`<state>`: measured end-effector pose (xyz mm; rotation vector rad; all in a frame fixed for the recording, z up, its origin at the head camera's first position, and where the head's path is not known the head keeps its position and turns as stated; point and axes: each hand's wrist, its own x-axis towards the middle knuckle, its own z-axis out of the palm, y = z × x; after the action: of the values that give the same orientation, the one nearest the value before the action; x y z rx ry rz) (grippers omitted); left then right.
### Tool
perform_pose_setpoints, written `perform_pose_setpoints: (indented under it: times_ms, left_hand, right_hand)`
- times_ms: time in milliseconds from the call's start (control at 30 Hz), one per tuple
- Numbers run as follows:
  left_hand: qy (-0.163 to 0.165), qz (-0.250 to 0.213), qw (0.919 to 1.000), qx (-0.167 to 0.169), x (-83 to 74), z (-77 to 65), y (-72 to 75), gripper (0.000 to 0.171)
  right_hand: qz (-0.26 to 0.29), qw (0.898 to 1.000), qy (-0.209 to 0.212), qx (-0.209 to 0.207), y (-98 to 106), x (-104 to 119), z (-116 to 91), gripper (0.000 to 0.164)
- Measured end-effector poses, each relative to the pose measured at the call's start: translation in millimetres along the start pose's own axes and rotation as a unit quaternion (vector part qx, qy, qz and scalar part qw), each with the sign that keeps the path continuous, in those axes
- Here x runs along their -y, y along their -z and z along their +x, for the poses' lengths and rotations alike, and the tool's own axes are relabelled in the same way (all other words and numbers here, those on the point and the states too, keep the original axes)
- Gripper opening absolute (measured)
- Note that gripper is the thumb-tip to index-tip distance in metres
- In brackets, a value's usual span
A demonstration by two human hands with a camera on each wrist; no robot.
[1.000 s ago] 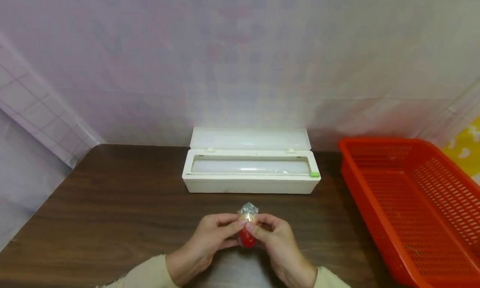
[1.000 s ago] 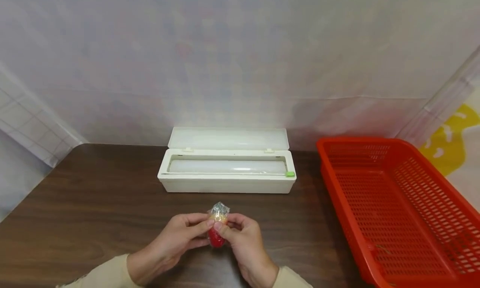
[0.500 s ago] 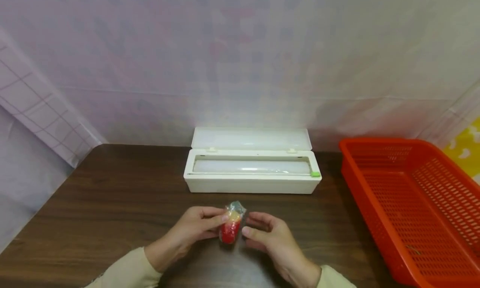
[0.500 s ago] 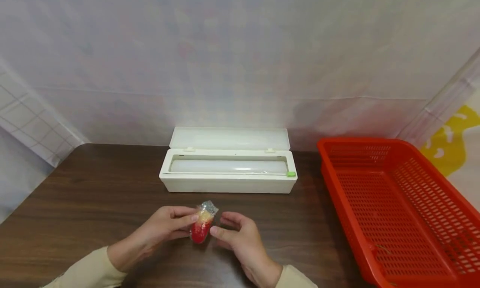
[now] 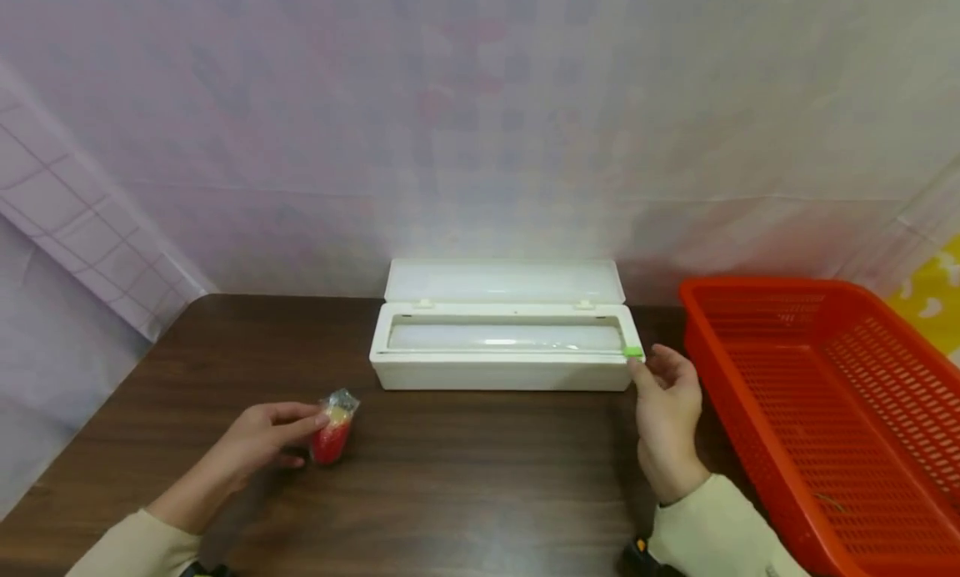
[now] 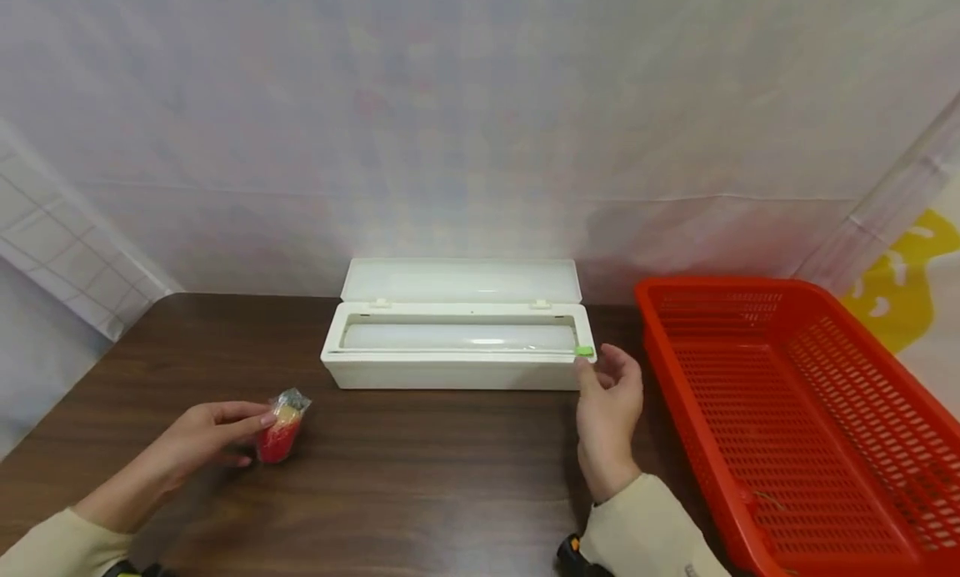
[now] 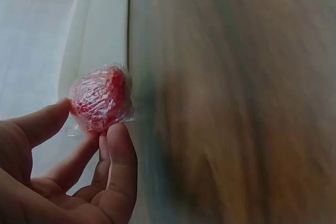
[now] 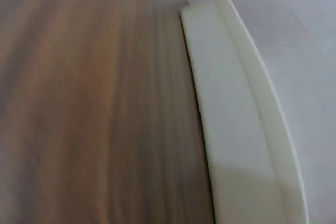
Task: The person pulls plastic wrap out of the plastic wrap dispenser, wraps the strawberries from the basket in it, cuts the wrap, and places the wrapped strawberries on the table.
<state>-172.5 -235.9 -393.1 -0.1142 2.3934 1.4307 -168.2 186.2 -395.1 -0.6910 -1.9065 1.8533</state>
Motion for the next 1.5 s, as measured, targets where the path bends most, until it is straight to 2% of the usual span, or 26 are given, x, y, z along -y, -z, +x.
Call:
perform_pose_setpoints:
  times_ms: [67, 200, 500, 633, 767, 867, 967, 1067, 1133, 1200, 1267, 1333, 1367, 1400, 1433, 1500]
  left_hand:
    - [0.005, 0.004, 1.0, 0.004, 5.1, 0.9, 3.9, 0.055]
    - [0.01, 0.003, 0.9999, -0.004, 8.2, 4.5, 4.6, 0.055]
    - [0.015, 0.025, 0.9994, -0.017, 4.7, 6.1, -0.2, 0.052]
    - [0.019, 0.039, 0.999, -0.014, 0.8, 5.5, -0.8, 0.051]
    - [0.013, 0.06, 0.998, -0.017, -2.4, 4.4, -2.4, 0.052]
    - [-0.01, 0.105, 0.9935, -0.042, -6.2, 3.5, -3.5, 0.054]
    - [-0.059, 0.178, 0.978, -0.09, -17.3, 2.1, -7.8, 0.054]
    - [-0.128, 0.236, 0.9519, -0.147, -35.8, -0.6, -19.5, 0.048]
    - [-0.176, 0.256, 0.9354, -0.17, -48.4, -1.5, -30.2, 0.041]
    - [-0.23, 0.281, 0.9131, -0.185, -57.5, 0.3, -39.9, 0.035]
    - [-0.279, 0.315, 0.8859, -0.195, -64.7, 5.3, -47.9, 0.03]
    - [-0.311, 0.35, 0.8601, -0.203, -70.3, 11.5, -54.4, 0.028]
    - [-0.32, 0.365, 0.8494, -0.207, -72.4, 14.9, -56.8, 0.028]
    - [-0.32, 0.378, 0.8436, -0.207, -74.4, 18.3, -58.7, 0.029]
    - [-0.313, 0.386, 0.8433, -0.204, -76.2, 21.4, -60.5, 0.03]
    - [-0.287, 0.391, 0.8531, -0.192, -79.0, 27.2, -63.1, 0.034]
  right_hand:
    - [0.003, 1.0, 0.003, -0.011, 1, -1, 10, 0.048]
    - [-0.004, 1.0, -0.019, -0.002, 2, -4, 22, 0.052]
    - [-0.035, 0.999, -0.027, -0.004, 3, -9, 27, 0.048]
    - [-0.031, 0.999, -0.025, -0.017, 4, -10, 26, 0.047]
    - [-0.019, 0.999, -0.019, -0.033, 5, -13, 24, 0.046]
    - [-0.01, 0.999, -0.018, -0.045, 4, -14, 23, 0.045]
    - [-0.005, 0.998, -0.018, -0.052, 4, -14, 25, 0.044]
    - [-0.007, 0.999, -0.021, -0.047, 6, -12, 26, 0.046]
    - [-0.011, 0.999, -0.019, -0.038, 8, -11, 26, 0.05]
    - [-0.016, 0.999, -0.01, -0.03, 9, -11, 26, 0.056]
    - [-0.042, 0.998, 0.031, -0.019, 8, -11, 25, 0.057]
    - [-0.111, 0.988, 0.107, 0.003, 7, -10, 26, 0.053]
    - [-0.161, 0.975, 0.154, 0.013, 8, -9, 27, 0.048]
    - [-0.218, 0.953, 0.209, 0.022, 8, -8, 27, 0.044]
    - [-0.273, 0.926, 0.259, 0.026, 9, -7, 28, 0.039]
    - [-0.358, 0.869, 0.341, 0.026, 12, -4, 29, 0.031]
